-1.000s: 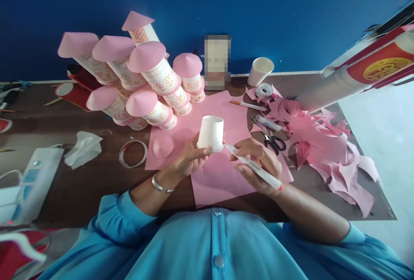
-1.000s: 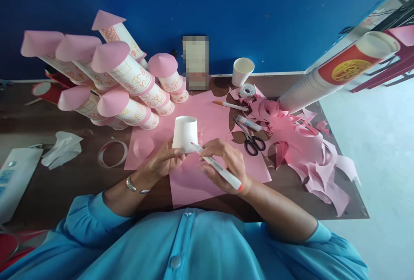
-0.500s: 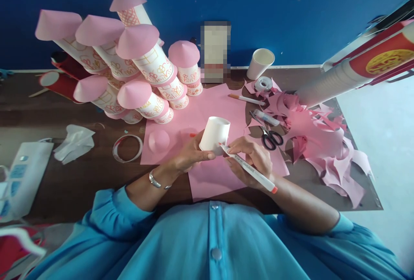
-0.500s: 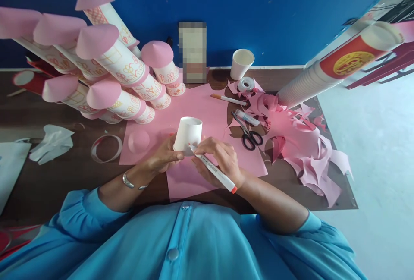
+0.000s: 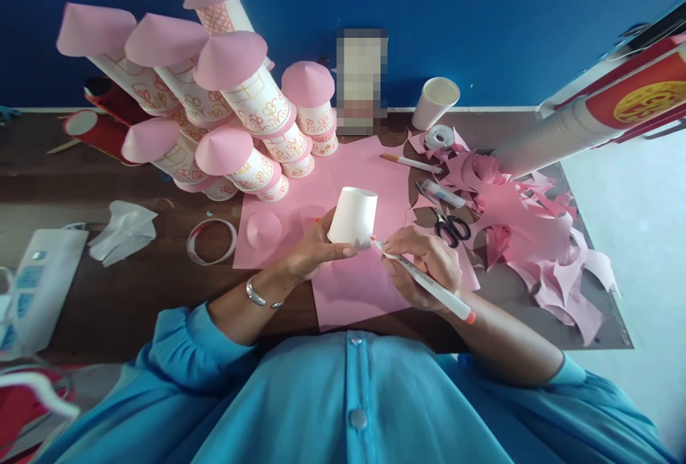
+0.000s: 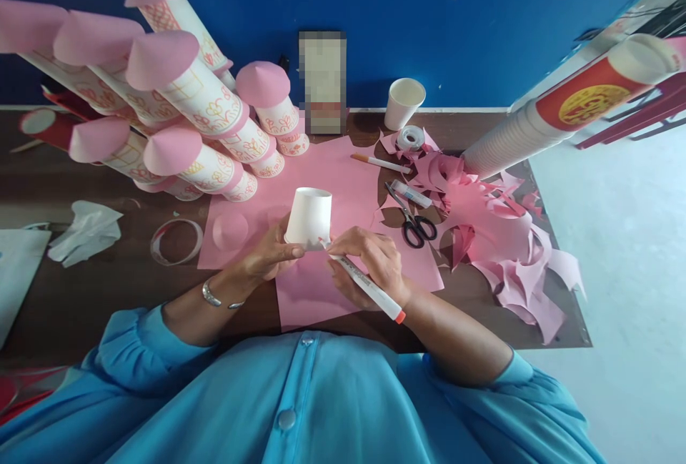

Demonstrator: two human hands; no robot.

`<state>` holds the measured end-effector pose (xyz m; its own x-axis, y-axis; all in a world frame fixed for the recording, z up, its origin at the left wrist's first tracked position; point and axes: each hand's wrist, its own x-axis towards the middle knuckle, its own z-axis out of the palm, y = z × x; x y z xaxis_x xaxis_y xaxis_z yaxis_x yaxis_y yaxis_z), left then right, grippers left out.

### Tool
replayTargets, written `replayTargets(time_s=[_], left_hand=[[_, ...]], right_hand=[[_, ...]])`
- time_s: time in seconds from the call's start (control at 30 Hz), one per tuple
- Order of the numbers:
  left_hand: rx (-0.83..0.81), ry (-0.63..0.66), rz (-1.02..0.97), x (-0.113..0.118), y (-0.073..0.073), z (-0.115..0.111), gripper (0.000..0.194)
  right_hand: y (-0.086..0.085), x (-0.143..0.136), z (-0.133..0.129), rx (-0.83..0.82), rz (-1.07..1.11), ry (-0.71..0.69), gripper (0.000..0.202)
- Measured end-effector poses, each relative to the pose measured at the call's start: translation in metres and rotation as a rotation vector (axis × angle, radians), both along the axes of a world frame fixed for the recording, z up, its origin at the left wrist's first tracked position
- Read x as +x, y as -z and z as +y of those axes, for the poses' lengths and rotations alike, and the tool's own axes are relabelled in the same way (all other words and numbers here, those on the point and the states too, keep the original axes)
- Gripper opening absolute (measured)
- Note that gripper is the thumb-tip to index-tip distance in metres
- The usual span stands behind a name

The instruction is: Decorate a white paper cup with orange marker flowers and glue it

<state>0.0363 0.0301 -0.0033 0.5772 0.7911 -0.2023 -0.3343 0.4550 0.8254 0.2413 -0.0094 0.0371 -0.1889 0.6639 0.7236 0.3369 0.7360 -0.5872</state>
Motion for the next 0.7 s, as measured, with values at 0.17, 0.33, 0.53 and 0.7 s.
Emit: replayTargets(time_s=[0.17,0.33,0.53,0.7], left_hand=[[-0.013,0.005,-0.006,-0.0002,0.0032,-0.0008,0.068],[-0.002,0.021,-0.043,-0.0002,0.0032,-0.0007,0.066],[0.001,0.013,-0.029,-0.0006,0.0033,-0.0010,0.064],[0.012,0.031,-0.045,-0.0008,0.0058,-0.0014,0.060]], right_hand=[[-0.0004,-0.0016,-0.0001,0.023,-0.082,0.040,0.017],[0.0013,-0.0032,0.0004,0.044,-0.098,0.045,0.018],[0.0001,-0.0042,0.0013,0.043,-0.100,0.103,0.020],[-0.0012,-0.0073,0.0020,0.057,-0.105,0.087,0.020]])
